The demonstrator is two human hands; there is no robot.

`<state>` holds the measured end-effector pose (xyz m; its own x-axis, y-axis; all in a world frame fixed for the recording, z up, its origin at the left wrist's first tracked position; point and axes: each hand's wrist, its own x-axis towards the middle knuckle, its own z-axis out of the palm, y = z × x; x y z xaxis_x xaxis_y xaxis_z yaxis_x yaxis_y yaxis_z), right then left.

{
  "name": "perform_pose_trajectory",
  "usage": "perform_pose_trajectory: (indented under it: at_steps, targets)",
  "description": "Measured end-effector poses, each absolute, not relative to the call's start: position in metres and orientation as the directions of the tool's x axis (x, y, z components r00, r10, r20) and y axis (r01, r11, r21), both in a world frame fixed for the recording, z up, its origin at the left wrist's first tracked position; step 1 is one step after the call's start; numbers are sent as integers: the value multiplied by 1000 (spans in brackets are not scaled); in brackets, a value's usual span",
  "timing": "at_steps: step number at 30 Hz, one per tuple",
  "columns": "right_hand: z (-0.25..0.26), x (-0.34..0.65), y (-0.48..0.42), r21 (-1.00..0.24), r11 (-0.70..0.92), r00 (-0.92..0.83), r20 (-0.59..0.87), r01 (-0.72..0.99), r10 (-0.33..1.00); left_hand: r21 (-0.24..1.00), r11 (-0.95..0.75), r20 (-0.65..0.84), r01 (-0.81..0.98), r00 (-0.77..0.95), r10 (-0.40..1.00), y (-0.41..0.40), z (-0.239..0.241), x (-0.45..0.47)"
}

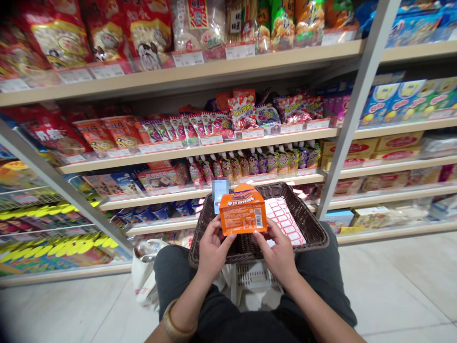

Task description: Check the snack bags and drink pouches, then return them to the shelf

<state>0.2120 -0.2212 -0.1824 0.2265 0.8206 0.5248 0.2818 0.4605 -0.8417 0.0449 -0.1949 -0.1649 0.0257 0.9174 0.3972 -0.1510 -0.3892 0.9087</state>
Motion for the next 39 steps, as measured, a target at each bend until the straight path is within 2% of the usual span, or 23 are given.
perform_pose_trajectory:
  at_steps: [13, 18, 23, 25, 28, 31, 35, 39]
  targets:
    - [-184, 211, -222, -845, 446, 215, 513, 294, 831, 914, -373, 381, -159, 24, 924, -196, -163, 44]
    - [-189, 211, -219, -785, 465, 249, 587, 409, 771, 915, -369, 379, -164, 32, 925, -196, -164, 45]
    - [-200, 208, -216, -744, 499, 332, 654, 445, 680, 909, -395, 401, -136, 23, 916, -195, -168, 44]
    - [-203, 207, -216, -678, 533, 280, 714, 506, 642, 906, -411, 415, -104, 17, 910, -194, -169, 43]
    - [-201, 206, -218, -494, 573, 94, 805, 654, 586, 894, -442, 443, -67, 0, 896, -193, -170, 43]
    - [-196, 204, -222, -378, 537, -17, 806, 754, 591, 887, -459, 459, -51, -13, 888, -193, -169, 44]
    - [-189, 200, -225, -330, 468, -16, 804, 820, 595, 879, -475, 475, -36, -8, 880, -196, -166, 44]
    - [-183, 192, -228, -351, 457, -17, 777, 817, 629, 875, -483, 483, -30, -1, 876, -196, -166, 44]
